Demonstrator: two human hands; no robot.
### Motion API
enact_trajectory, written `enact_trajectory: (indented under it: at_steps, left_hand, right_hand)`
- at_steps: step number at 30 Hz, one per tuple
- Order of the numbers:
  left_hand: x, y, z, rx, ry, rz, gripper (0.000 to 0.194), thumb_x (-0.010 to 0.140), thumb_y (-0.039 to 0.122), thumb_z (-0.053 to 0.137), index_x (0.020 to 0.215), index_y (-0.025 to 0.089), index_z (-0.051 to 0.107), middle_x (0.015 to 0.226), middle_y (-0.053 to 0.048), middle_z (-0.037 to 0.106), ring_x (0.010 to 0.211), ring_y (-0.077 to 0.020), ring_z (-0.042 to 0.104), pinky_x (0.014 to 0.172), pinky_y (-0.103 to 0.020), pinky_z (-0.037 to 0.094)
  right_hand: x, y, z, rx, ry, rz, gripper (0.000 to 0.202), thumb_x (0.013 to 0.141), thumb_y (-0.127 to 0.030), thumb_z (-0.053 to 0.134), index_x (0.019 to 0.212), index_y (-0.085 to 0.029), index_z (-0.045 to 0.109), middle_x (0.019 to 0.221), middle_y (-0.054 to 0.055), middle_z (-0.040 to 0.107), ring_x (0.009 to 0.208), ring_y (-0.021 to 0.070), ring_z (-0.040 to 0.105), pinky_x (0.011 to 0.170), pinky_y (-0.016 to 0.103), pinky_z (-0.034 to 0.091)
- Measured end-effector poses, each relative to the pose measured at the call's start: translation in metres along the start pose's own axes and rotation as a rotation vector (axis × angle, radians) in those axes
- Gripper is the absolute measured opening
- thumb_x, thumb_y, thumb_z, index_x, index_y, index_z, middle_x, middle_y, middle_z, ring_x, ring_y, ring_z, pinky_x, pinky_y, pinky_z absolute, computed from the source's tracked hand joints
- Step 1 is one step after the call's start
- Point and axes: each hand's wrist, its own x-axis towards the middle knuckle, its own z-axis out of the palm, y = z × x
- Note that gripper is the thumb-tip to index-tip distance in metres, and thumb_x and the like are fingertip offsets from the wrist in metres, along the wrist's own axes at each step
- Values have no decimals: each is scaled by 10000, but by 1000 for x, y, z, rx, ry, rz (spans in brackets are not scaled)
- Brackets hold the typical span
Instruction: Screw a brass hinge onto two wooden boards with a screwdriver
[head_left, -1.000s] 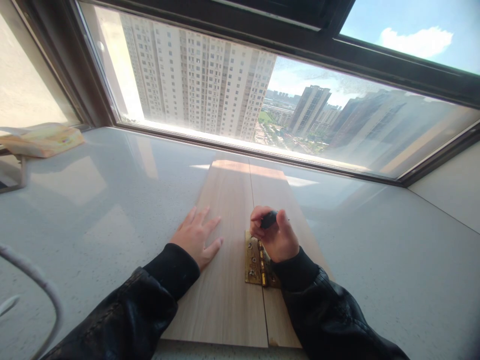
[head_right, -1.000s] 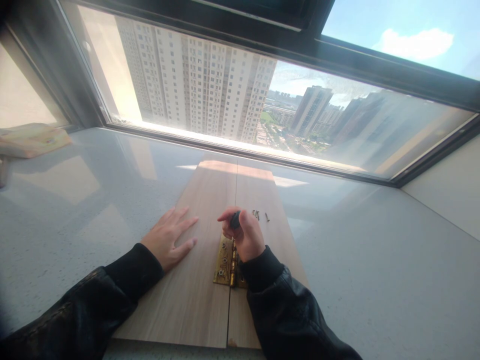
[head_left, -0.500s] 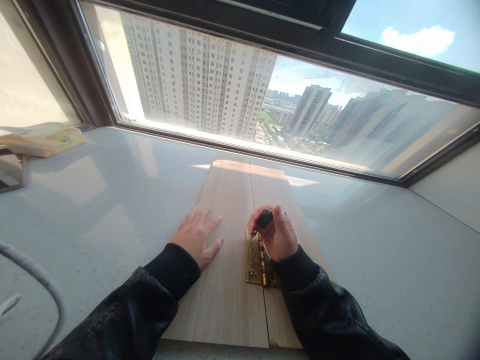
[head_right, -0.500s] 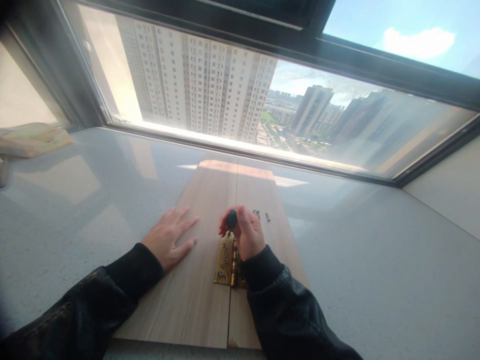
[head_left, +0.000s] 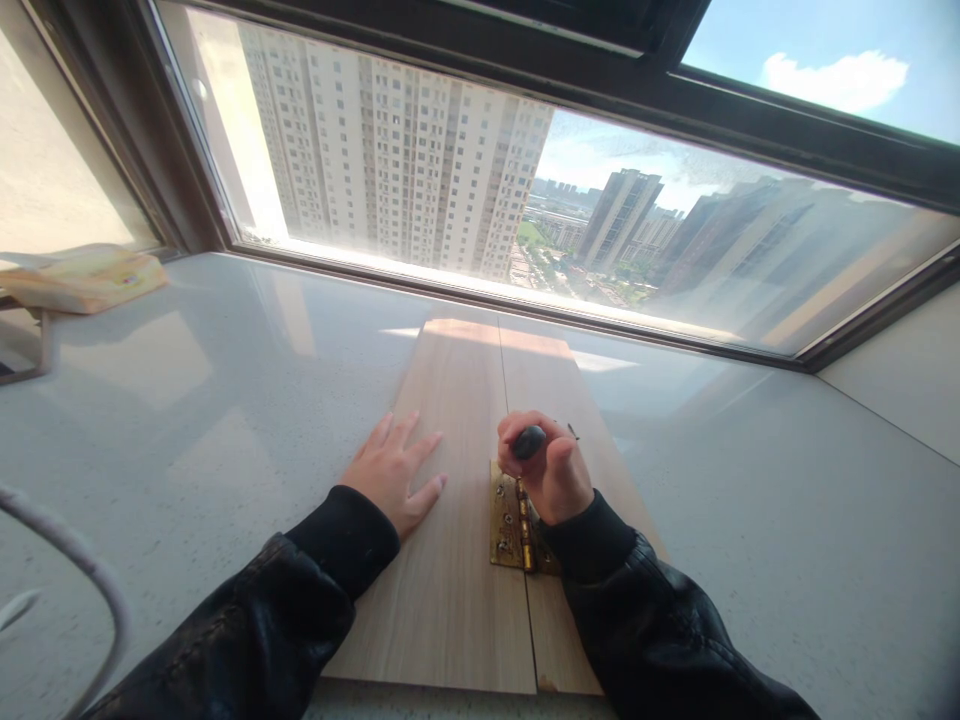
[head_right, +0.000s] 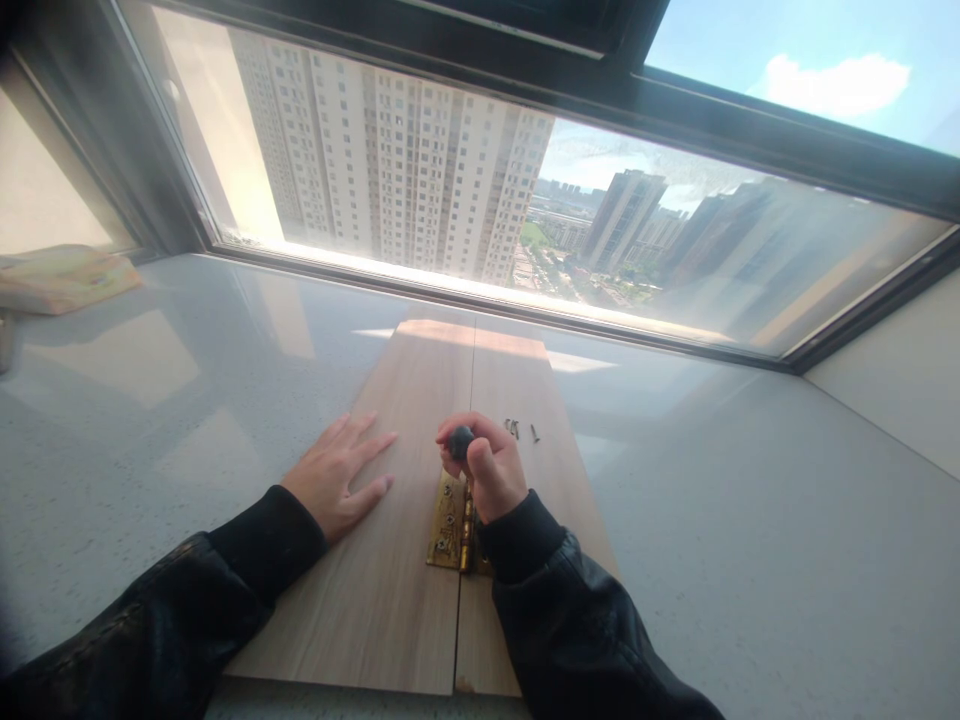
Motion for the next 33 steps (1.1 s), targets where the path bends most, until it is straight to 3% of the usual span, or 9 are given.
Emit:
enact_trajectory:
  at_steps: [3, 6, 12, 16, 19, 22, 25, 29, 33]
  left_hand:
    - [0, 1, 0, -4, -4, -2, 492, 788, 426, 483, 1242, 243, 532, 1381, -106, 392, 1282, -367, 289, 997, -516, 333]
    - [0, 1, -1, -14, -9, -6, 492, 787, 418, 487, 1244, 239, 532, 1383, -105, 389, 1284, -369, 283, 1002, -512, 328]
    - [0, 1, -4, -16, -33, 7, 501, 796, 423, 474, 1255, 227, 521, 1387, -122, 380, 1288, -375, 278, 1006, -521, 318]
    - [0, 1, -3, -9, -28, 7, 500, 796, 420, 472, 1253, 224, 525, 1383, -130, 383, 1287, -379, 279, 1002, -517, 325]
    - [0, 2, -1, 2, -5, -1, 494, 786, 418, 483, 1241, 231, 536, 1376, -120, 396, 1284, -373, 287, 998, -513, 332]
    - [0, 2, 1, 7, 19, -11, 489, 780, 421, 490, 1231, 239, 543, 1372, -103, 406, 1282, -365, 292, 997, -511, 336]
    - [0, 2, 1, 1, 20, -8, 488, 781, 420, 489, 1231, 237, 545, 1373, -110, 404, 1280, -368, 292, 994, -511, 337]
    - [0, 0, 2, 0, 28, 2, 487, 778, 419, 498, 1227, 237, 547, 1371, -110, 405, 1277, -356, 299, 994, -513, 338]
    - [0, 0, 3, 4, 32, 9, 490, 781, 429, 491, 1229, 239, 544, 1369, -105, 408, 1276, -351, 303, 997, -509, 337]
  right_hand:
    - [-1, 2, -5, -56, -26, -12, 365, 653, -524, 678, 722, -166, 663, 754, 5, 485, 485, 72, 415, 468, 259, 284]
    - [-1, 4, -7, -75, -30, -14, 345, 685, -494, 669, 823, -178, 664, 671, 5, 535, 517, 108, 468, 497, 269, 322]
    - [2, 0, 0, 17, 51, 72, 422, 811, -568, 467, 793, -175, 622, 526, 0, 550, 462, 118, 473, 473, 260, 335]
    - [2, -1, 3, 83, 59, 121, 582, 752, -704, 397, 728, -167, 621, 511, -27, 445, 425, 90, 378, 434, 248, 287]
    - [1, -3, 1, 44, 46, 92, 504, 670, -681, 543, 763, -189, 598, 544, -52, 388, 439, 75, 318, 434, 234, 249]
    - [0, -10, -2, -284, 173, -1, 323, 693, -504, 642, 675, -196, 547, 495, -66, 348, 438, 75, 293, 445, 233, 237]
    - [0, -20, -2, -916, 235, -86, 321, 711, -432, 637, 545, -186, 513, 455, -46, 388, 449, 86, 345, 485, 247, 275]
    - [-2, -27, 6, -1663, 110, 56, 314, 708, -465, 584, 536, -203, 562, 468, -4, 492, 490, 126, 447, 502, 255, 236]
    - [-6, -28, 18, -1931, 101, 194, 312, 751, -447, 504, 563, -211, 581, 538, 40, 583, 525, 157, 518, 482, 271, 171]
